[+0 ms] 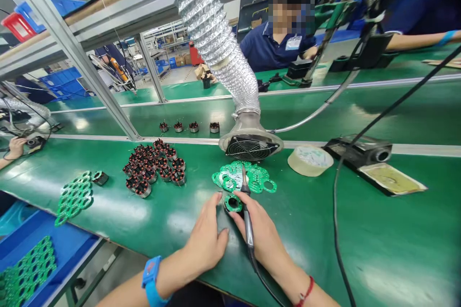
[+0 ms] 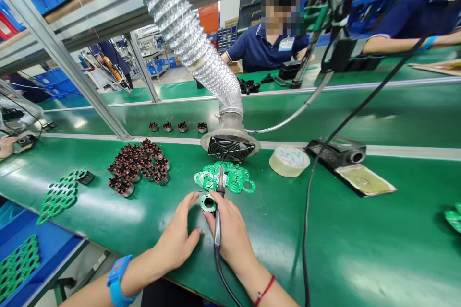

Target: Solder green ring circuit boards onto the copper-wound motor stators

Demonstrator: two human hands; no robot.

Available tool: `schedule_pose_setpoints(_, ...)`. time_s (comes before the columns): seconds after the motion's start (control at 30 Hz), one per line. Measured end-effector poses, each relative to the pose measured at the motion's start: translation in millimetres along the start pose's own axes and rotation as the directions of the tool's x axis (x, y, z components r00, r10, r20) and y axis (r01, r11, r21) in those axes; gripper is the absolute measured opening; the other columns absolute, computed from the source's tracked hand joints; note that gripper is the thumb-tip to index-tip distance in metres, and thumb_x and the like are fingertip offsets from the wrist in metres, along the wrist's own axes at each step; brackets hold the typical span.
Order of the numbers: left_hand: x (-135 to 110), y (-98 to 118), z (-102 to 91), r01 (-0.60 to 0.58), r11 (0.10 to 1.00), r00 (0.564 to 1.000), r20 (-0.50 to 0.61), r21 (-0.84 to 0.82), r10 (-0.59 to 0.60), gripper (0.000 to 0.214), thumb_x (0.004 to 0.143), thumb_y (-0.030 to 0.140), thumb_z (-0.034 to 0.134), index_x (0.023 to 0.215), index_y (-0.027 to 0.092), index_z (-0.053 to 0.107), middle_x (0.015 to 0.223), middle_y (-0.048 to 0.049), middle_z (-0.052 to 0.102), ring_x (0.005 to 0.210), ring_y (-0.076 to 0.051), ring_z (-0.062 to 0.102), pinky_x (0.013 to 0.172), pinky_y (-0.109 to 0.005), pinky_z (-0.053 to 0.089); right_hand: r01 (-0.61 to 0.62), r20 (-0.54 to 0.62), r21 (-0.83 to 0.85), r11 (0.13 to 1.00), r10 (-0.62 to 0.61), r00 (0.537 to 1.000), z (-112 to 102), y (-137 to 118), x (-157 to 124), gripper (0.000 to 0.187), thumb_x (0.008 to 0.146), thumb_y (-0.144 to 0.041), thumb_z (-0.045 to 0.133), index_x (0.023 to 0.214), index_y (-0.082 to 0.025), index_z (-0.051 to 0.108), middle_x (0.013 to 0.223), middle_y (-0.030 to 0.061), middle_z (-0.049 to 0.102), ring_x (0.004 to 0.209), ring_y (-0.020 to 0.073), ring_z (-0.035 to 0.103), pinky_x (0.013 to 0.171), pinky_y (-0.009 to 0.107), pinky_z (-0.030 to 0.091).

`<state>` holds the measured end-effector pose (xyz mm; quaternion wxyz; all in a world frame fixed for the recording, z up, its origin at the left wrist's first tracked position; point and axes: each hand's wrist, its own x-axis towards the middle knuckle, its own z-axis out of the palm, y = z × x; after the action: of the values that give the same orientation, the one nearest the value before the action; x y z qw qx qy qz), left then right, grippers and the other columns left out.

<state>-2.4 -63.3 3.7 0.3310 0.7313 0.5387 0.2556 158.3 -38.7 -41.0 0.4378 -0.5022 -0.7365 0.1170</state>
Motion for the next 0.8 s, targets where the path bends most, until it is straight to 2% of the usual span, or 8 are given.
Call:
schedule_pose_setpoints(0.17, 1, 0, 7.9, 0.141, 0.976, 0.990, 0.043, -0.166, -0.136, 0.080, 0.074, 0.008, 0.048, 0.145, 0.012, 0.012, 0.149, -0.0165, 0.032, 0.140, -0.025, 0.029, 0.118, -0.048, 0.022, -0.021, -0.004, 0.015, 1.000, 0.021, 1.000, 0, -1, -1, 0.039, 0.090, -0.033, 0.049, 0.127, -0.023, 0.048, 0.108, 0.0093, 0.067, 0.095, 0.0235, 0.066, 0.080, 0.040, 0.055)
schedule_pose_setpoints(0.33, 4, 8, 7.4, 0.111, 0.980, 0.991, -0.049, -0.167, -0.121, 0.079, 0.073, 0.008, 0.048, 0.145, 0.013, 0.017, 0.152, -0.0141, 0.028, 0.142, -0.025, 0.022, 0.119, -0.046, 0.016, 0.025, -0.010, -0.022, 0.999, -0.025, 1.000, 1, 0, -1, 0.037, 0.091, -0.031, 0.049, 0.126, -0.022, 0.047, 0.109, 0.0091, 0.067, 0.095, 0.0228, 0.066, 0.079, 0.039, 0.055)
schedule_pose_setpoints(0.47, 5, 12, 10.8, 0.166, 0.948, 0.985, 0.001, -0.271, -0.172, 0.079, 0.072, 0.006, 0.047, 0.144, 0.012, 0.016, 0.152, -0.0141, 0.028, 0.142, -0.023, 0.023, 0.119, -0.043, 0.018, 0.041, -0.021, -0.031, 0.999, -0.041, 0.999, 1, 2, -1, 0.036, 0.091, -0.032, 0.047, 0.126, -0.021, 0.046, 0.112, 0.0098, 0.067, 0.098, 0.0229, 0.066, 0.081, 0.039, 0.055)
schedule_pose_setpoints(0.6, 7, 9, 14.8, 0.157, 0.885, 0.981, -0.030, -0.439, -0.189, 0.072, 0.068, 0.003, 0.049, 0.136, 0.016, 0.029, 0.144, -0.0123, 0.042, 0.136, -0.022, 0.035, 0.117, -0.042, 0.024, 0.020, -0.004, -0.023, 1.000, -0.020, 1.000, 2, 4, -3, 0.036, 0.091, -0.032, 0.048, 0.125, -0.022, 0.049, 0.111, 0.0091, 0.067, 0.097, 0.0229, 0.066, 0.080, 0.038, 0.056)
schedule_pose_setpoints(0.7, 8, 5, 7.0, 0.155, 0.904, 0.985, -0.003, -0.399, -0.170, 0.067, 0.069, 0.004, 0.053, 0.132, 0.018, 0.035, 0.139, -0.0118, 0.048, 0.133, -0.024, 0.040, 0.116, -0.045, 0.025, 0.037, -0.001, -0.011, 0.999, -0.037, 0.999, 3, 3, -3, 0.035, 0.091, -0.033, 0.048, 0.125, -0.023, 0.049, 0.108, 0.0076, 0.068, 0.094, 0.0216, 0.067, 0.079, 0.036, 0.056)
schedule_pose_setpoints(0.8, 20, 4, -19.4, 0.129, 0.958, 0.991, 0.066, -0.257, -0.116, 0.067, 0.070, 0.009, 0.057, 0.133, 0.018, 0.036, 0.135, -0.0123, 0.052, 0.130, -0.026, 0.043, 0.113, -0.048, 0.029, 0.052, -0.035, -0.042, 0.998, -0.054, 0.998, -2, 3, -4, 0.038, 0.090, -0.037, 0.048, 0.126, -0.024, 0.047, 0.110, 0.0075, 0.068, 0.094, 0.0220, 0.067, 0.077, 0.035, 0.057)
